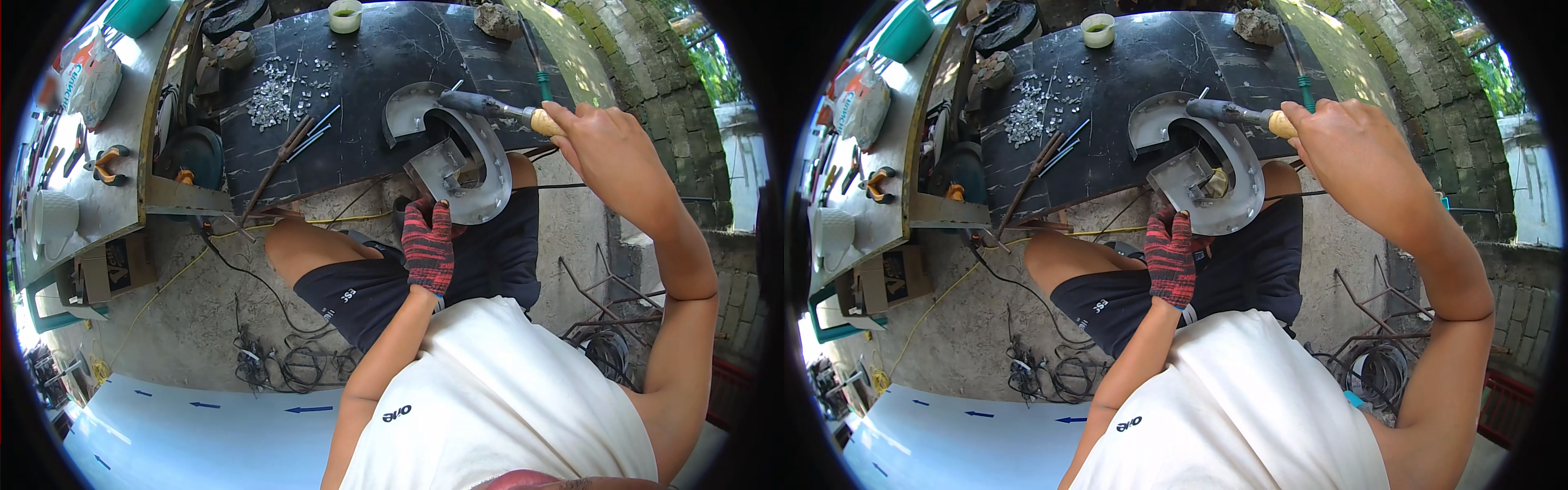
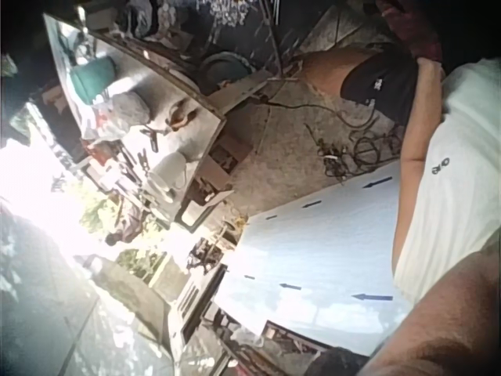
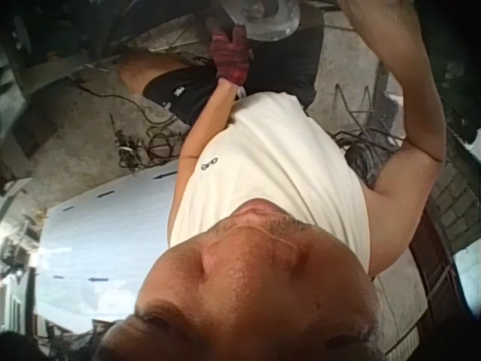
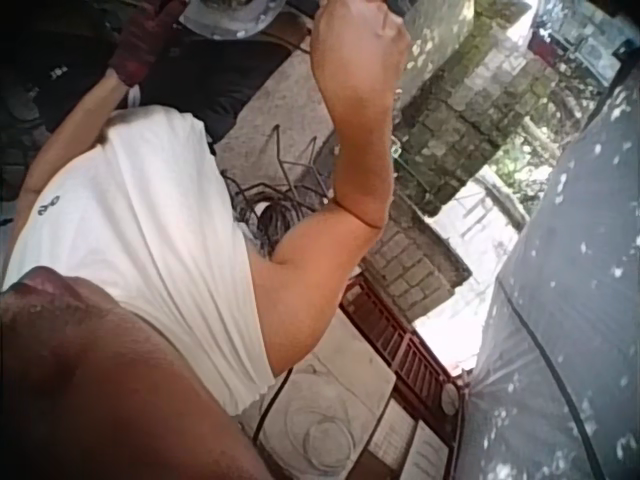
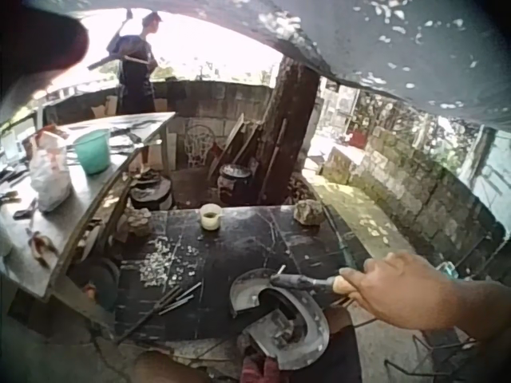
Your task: Applying adhesive and attaching components to a large metal channel letter 'G'.
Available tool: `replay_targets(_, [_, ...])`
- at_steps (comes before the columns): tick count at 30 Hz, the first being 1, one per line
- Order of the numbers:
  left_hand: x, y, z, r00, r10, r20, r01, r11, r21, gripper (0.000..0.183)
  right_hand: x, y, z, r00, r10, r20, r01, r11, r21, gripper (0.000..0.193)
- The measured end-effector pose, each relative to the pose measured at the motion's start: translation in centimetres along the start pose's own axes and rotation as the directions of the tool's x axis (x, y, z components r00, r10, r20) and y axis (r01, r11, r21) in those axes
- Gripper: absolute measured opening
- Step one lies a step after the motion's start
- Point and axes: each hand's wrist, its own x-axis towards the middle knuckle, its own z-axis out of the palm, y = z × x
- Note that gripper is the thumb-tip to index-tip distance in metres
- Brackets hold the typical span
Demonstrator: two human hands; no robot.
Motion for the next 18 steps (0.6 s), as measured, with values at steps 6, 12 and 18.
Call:
replay_targets(6, [-0.11, -0.14, 0.12, 1.000, -0.002, 0.006, 0.002, 1.000, -0.002, 0.029, 0.01, 0.02, 0.16, 1.000, 0.006, -0.020, -0.006, 1.000, -0.030, 0.029])
replay_targets(12, [-0.04, -0.14, 0.24, 1.000, -0.009, 0.014, 0.009, 1.000, -0.019, 0.030, 0.28, 0.74, 0.90, 0.999, -0.035, -0.036, 0.033, 0.999, -0.041, 0.039])
replay_targets(18, [-0.13, 0.05, 0.24, 1.000, -0.021, 0.007, 0.021, 1.000, -0.010, 0.030, 0.50, 0.61, 0.73, 0.999, -0.042, -0.023, 0.042, 0.999, -0.022, 0.037])
